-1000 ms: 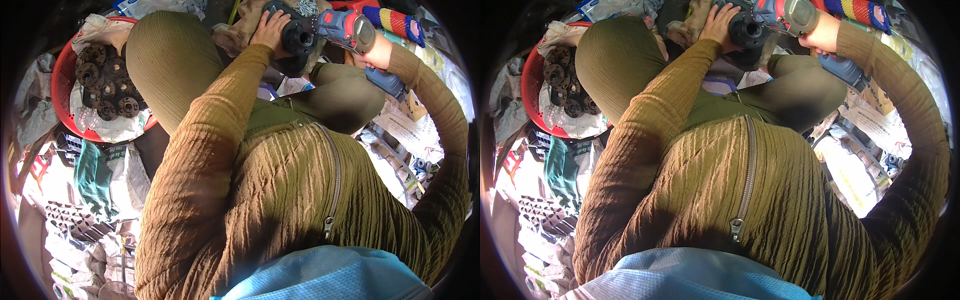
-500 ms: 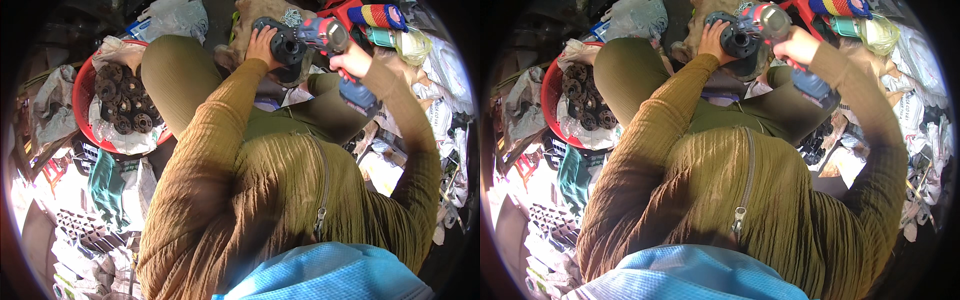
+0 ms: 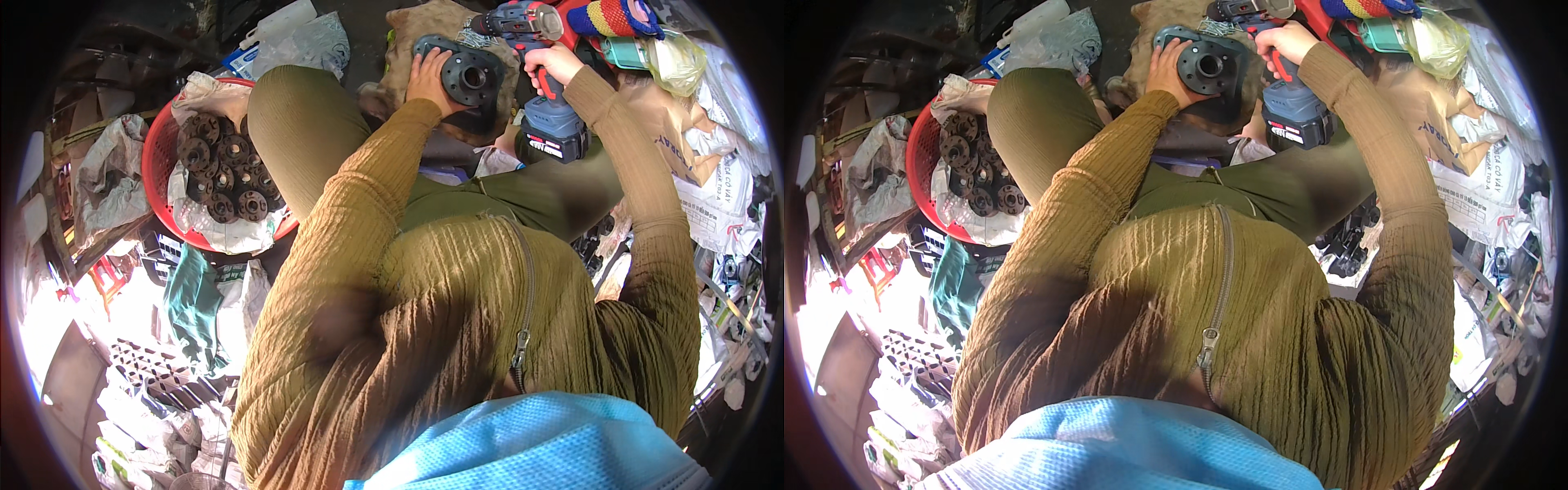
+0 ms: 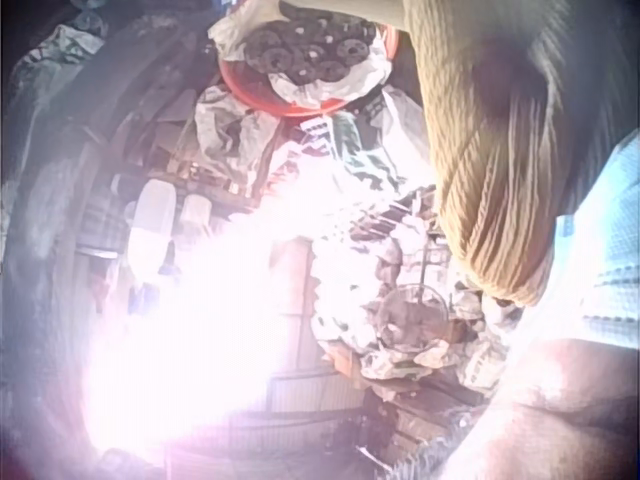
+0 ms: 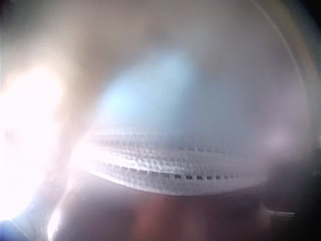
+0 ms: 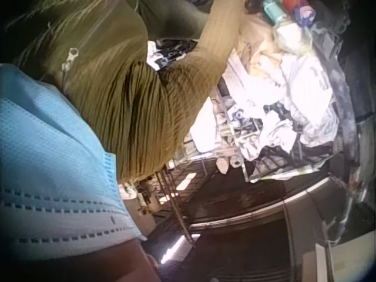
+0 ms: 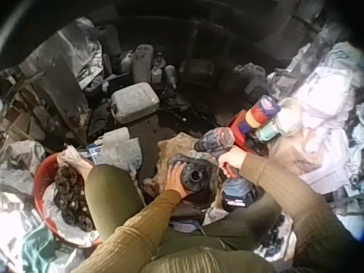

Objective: The person sits on the floor and uses a cordless drill to fasten screws into a circular metal part. They repeatedly pick up the part, align it, and drive screws into it, then place it into a red basket.

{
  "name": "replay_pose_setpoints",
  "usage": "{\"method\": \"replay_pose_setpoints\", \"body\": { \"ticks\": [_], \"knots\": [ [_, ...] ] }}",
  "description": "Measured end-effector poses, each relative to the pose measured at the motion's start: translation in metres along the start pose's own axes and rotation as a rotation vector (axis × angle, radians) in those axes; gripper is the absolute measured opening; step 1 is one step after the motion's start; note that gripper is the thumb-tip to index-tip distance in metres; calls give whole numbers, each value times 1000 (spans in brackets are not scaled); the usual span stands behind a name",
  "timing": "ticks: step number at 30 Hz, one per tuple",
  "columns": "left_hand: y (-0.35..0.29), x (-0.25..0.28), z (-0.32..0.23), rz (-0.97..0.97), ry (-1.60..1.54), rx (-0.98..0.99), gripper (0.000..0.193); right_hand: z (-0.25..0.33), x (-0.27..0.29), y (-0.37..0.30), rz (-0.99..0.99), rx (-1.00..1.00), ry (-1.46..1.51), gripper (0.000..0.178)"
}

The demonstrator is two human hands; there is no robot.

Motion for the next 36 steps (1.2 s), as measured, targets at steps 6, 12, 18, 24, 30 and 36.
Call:
{"method": "replay_pose_setpoints", "body": {
  "ticks": [6, 12, 18, 24, 30, 36],
  "knots": [
    [1, -2, -1, 72, 28, 2, 105, -18, -6, 24, 43, -40, -101, 18],
    [-2, 7, 7, 89, 89, 105, 107, -9, -4, 22, 79, 14, -90, 21],
    [28, 3, 30, 340, 221, 182, 79, 16, 9, -20, 77, 104, -35, 17],
    [49, 42, 2, -51, -642, 197, 42, 25, 5, -76, 110, 121, 59, 44],
    [47, 54, -11, -126, -713, 236, 18, 24, -1, -108, 102, 94, 127, 49],
    [38, 76, -34, -314, -499, -34, 17, 20, 0, -121, 91, 98, 143, 51]
  ]
}}
Point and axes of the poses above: each hand's wrist, its own y-axis towards the middle knuckle, its own x-axis out of the back of the hand, z = x × y, the point moved 8 cm from there along y, towards the middle knuckle, and after that the axes turned 5 degrees about x, right-handed, at the moved point
